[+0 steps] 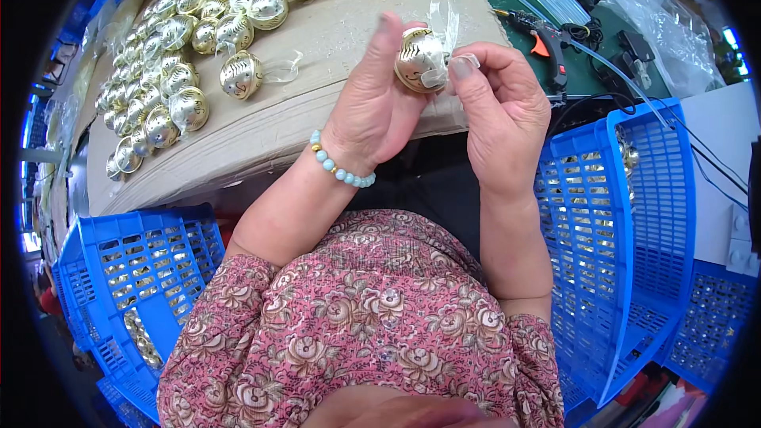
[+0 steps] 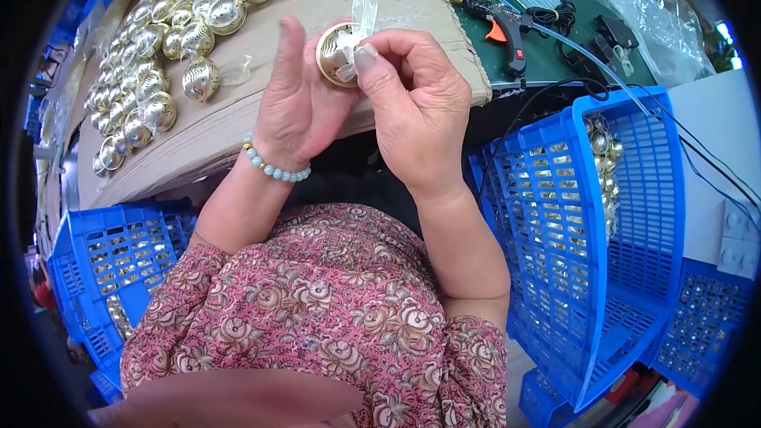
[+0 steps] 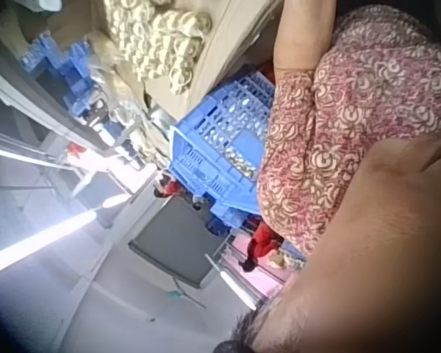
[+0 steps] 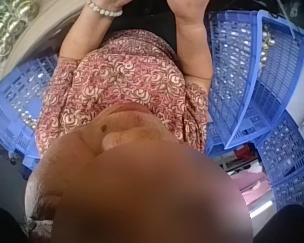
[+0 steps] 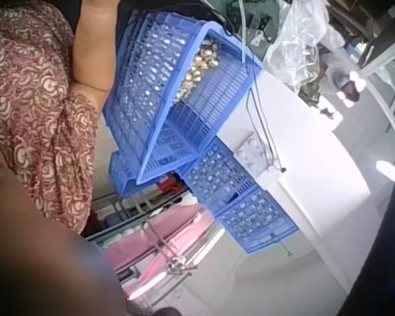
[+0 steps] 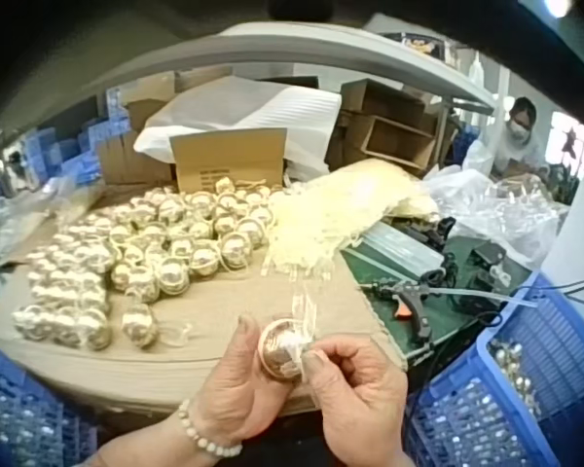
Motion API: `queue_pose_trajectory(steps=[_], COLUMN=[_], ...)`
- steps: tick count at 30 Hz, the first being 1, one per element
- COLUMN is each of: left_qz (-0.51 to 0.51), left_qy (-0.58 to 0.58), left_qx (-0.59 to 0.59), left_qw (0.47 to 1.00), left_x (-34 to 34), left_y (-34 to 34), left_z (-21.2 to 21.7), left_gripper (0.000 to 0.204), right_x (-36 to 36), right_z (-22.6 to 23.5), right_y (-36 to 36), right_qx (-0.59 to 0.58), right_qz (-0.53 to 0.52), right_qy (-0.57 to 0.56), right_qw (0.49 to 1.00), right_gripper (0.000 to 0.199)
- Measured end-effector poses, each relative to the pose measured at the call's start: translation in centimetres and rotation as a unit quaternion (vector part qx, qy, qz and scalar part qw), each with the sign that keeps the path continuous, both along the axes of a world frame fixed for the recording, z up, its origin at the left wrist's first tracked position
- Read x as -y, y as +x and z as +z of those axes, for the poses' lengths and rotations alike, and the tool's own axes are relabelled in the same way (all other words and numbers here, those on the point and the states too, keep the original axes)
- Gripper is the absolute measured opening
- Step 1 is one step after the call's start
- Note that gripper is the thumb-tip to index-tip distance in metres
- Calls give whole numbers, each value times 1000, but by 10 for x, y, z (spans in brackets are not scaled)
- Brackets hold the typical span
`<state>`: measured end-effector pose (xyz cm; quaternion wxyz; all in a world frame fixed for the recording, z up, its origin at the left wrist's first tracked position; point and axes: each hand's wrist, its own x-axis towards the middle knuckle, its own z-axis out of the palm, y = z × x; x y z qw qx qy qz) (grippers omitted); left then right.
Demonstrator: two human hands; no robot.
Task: Applying hot glue to gold-colored Christmas ornaments and attaching decorative white bows.
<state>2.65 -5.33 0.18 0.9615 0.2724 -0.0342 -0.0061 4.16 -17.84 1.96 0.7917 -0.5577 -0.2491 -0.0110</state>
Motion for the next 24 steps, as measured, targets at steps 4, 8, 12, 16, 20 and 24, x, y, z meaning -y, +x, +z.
queue_pose_trajectory(steps=[4,8,12,16,20,24], left_qz=[52,77,70,85,93,105], left_qy=[49,58,33,26,14,16], left_qx=[-6,-33,-21,-30,-39,-46], left_qw=[997,995,997,996,995,993], left_x=[5,7,8,11,12,16], left_y=[-3,-3,-3,0,2,3], left_z=[0,-4,-7,-7,-9,-9], left_gripper=[33,28,28,26,22,20], right_x=[-3,-6,-5,-7,-8,-7], right_z=[-7,-11,-12,-15,-17,-17], right_y=[1,-1,0,2,6,4], right_qx=[-21,-32,-40,-55,-54,-58], right_qz=[-37,-48,-76,-91,-92,-112], right_qy=[-22,-14,-23,-9,-1,-4], right_qw=[999,998,996,994,994,992], right_gripper=[10,9,9,8,8,6])
